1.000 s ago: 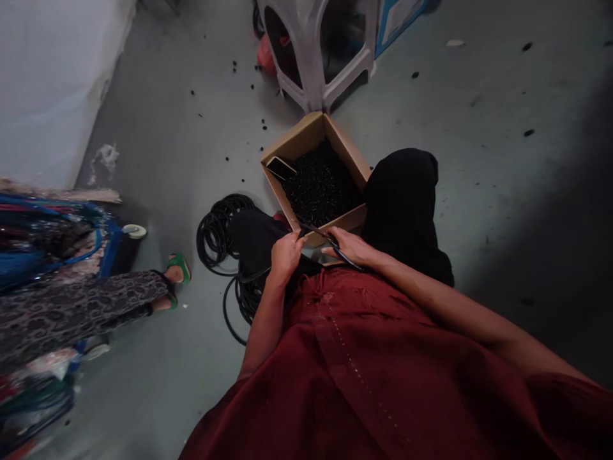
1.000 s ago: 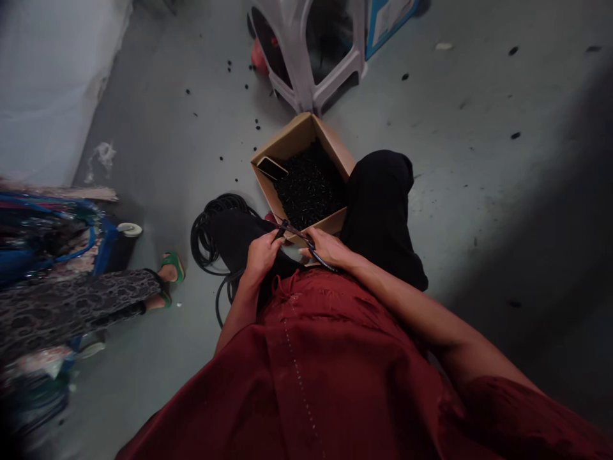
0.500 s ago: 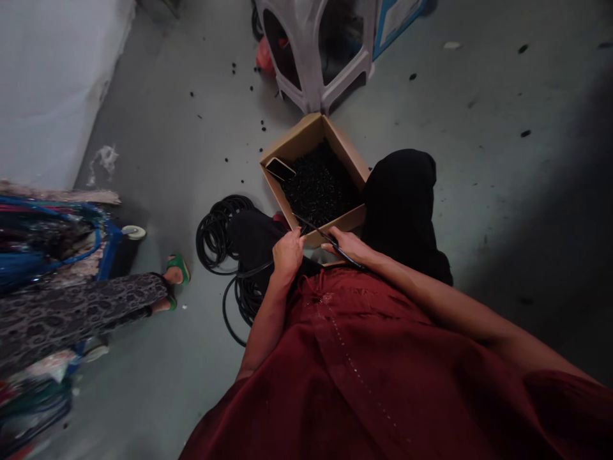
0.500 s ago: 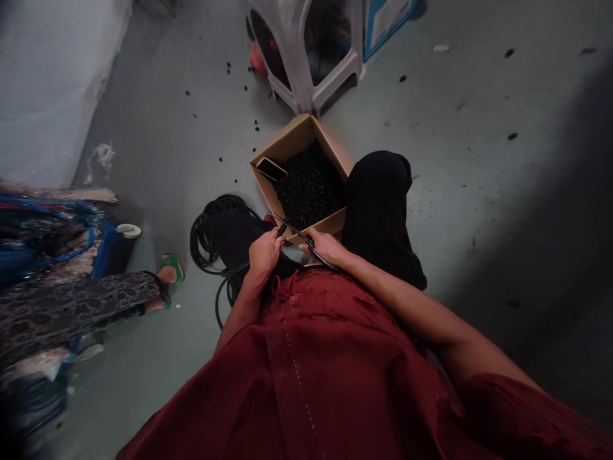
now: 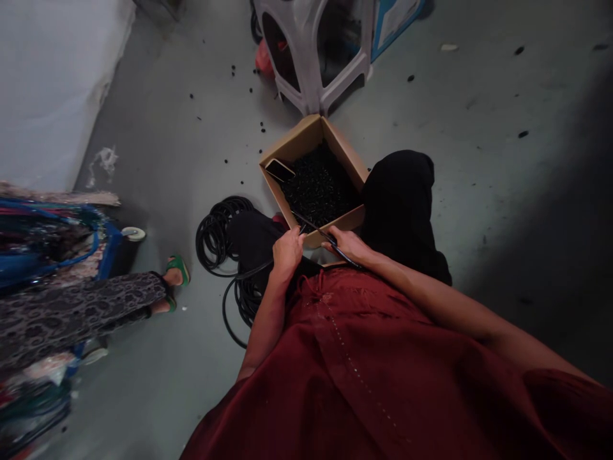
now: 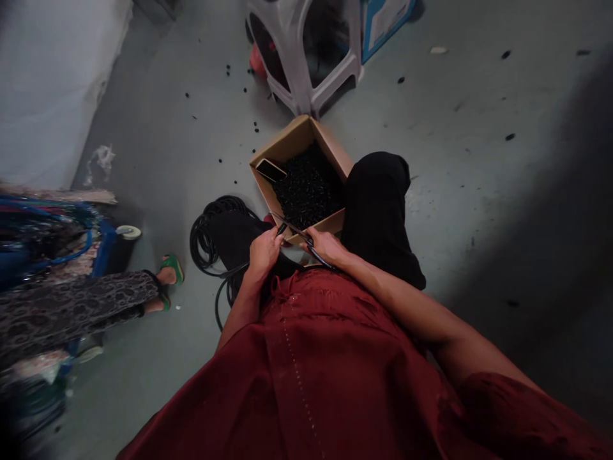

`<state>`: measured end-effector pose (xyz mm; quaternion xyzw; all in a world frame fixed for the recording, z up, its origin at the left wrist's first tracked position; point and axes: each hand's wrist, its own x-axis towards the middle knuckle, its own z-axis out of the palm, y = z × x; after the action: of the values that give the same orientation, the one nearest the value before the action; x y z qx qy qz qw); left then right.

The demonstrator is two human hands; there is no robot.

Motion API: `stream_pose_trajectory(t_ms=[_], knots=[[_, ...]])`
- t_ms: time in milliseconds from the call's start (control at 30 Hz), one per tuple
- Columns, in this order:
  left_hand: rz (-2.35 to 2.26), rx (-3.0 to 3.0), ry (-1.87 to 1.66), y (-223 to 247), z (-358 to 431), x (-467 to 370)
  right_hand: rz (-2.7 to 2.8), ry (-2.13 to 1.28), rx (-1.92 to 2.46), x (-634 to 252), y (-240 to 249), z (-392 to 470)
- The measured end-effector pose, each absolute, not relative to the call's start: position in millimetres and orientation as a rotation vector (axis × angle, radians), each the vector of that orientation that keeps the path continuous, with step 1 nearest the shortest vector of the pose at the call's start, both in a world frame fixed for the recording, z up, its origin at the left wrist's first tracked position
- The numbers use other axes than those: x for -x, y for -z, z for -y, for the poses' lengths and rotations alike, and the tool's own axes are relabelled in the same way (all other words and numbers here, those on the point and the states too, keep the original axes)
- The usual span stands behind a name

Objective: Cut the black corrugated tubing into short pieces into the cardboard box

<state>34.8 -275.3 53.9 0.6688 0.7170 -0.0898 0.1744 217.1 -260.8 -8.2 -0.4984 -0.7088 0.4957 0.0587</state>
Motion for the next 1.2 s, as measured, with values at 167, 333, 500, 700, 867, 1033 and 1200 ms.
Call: stream_pose_trajectory(t_ms=[167, 333, 500, 700, 867, 1033, 1200], knots=[[-2.025, -1.869, 0.256, -56, 274, -35, 2.088, -1.5, 1.538, -217, 10, 262], [-1.991, -1.784, 0.203, -57, 270, -36, 1.994, -1.487, 1.578, -216, 19, 260], [-1.917, -1.65, -0.027, -55, 268, -30, 1.865, -1.466, 1.641, -217, 22, 254], [-1.947, -1.501, -0.274, -54, 271, -23, 1.721, -1.576, 1.579, -218, 20, 255], [-1.95, -1.464, -0.256, -55, 274, -23, 1.745, -1.604, 1.596, -216, 24, 257], [-1.951, -1.731, -0.09, -58, 278, -20, 1.772, -1.617, 1.569, -217, 30, 259], [-2.093, -1.854, 0.076, -67, 278, -9, 1.758, -1.635, 1.517, -218, 37, 263]])
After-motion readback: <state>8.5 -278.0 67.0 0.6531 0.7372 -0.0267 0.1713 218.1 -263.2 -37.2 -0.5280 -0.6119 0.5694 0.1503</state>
